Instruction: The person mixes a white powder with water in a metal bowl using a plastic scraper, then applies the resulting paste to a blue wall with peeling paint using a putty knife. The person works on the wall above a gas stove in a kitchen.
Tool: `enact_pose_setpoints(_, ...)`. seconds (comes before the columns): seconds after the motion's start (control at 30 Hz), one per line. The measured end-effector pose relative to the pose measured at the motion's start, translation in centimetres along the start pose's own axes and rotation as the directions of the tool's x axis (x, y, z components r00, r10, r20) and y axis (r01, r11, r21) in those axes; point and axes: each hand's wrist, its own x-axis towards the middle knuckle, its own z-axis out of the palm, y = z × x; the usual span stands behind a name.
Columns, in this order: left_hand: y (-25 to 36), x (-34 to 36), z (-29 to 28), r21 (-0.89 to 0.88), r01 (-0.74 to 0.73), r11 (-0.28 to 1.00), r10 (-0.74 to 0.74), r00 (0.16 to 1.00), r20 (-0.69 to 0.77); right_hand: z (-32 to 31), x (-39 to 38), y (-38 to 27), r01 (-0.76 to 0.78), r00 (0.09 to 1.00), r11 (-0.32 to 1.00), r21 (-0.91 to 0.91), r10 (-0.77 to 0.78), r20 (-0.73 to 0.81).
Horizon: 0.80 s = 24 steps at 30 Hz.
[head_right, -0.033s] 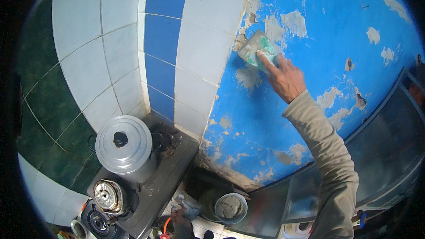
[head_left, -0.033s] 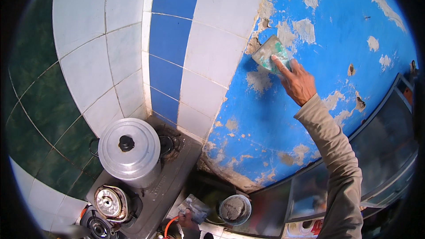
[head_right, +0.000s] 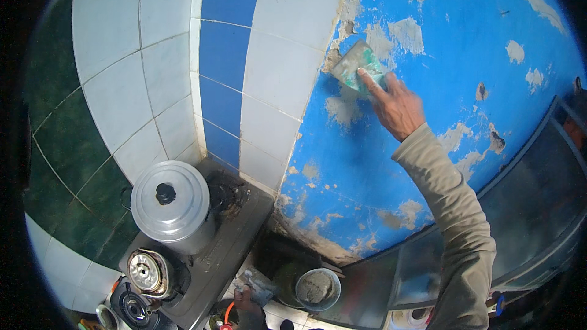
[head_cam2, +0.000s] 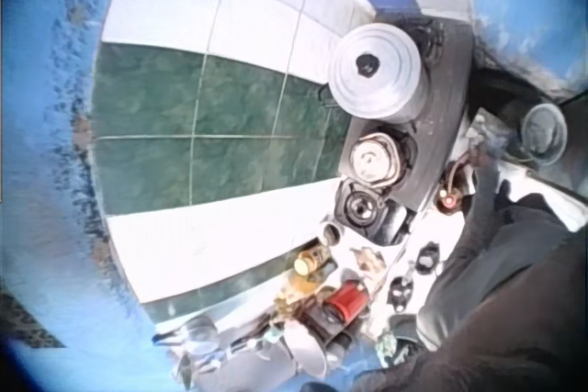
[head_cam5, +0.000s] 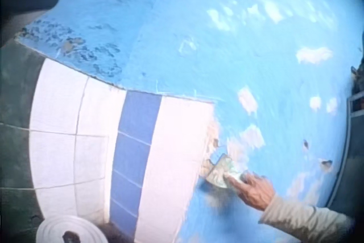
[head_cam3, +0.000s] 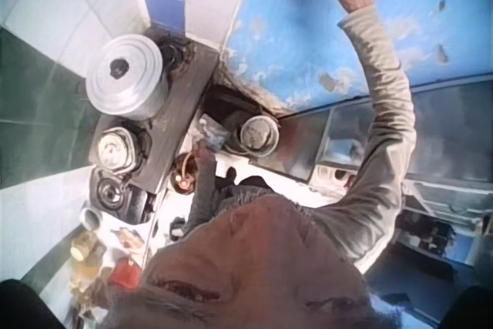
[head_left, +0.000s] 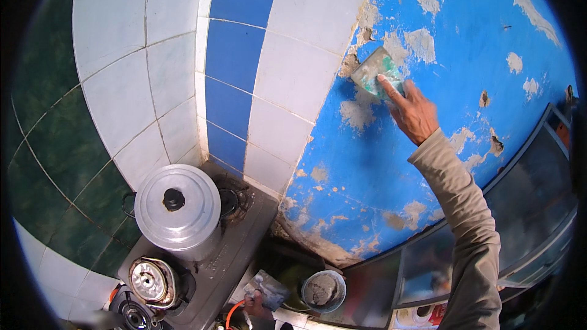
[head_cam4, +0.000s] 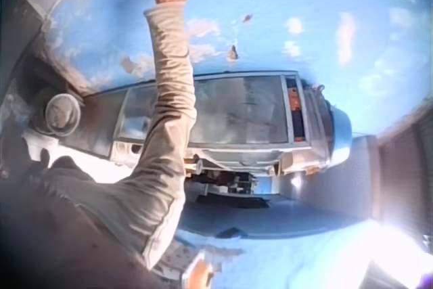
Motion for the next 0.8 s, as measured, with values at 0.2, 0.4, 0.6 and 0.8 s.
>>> enact_pose_setpoints(0.2,2.3,0.3,0.4,0.024,0.017,1.000,-0.017,1.000,0.018,-1.7,4.3,3.4,0.082,0.996,0.994,-0.067,-0.084,-0.036)
enact_pose_setpoints(0.4,2.0,0.9,0.9,0.061,0.048,0.997,-0.051,0.997,0.053,-1.1,6.5,4.1,0.067,0.997,0.988,-0.141,-0.060,0.050)
enact_pose_setpoints(0.6,1.6,0.9,1.1,0.121,0.048,0.991,-0.043,0.998,-0.040,-0.3,7.7,4.6,0.136,0.991,0.969,-0.204,-0.129,0.046)
enact_pose_setpoints(0.8,0.3,2.2,-0.7,0.128,0.068,0.990,-0.063,0.997,-0.037,-0.9,9.0,4.6,0.198,0.979,0.901,-0.386,-0.164,0.119)
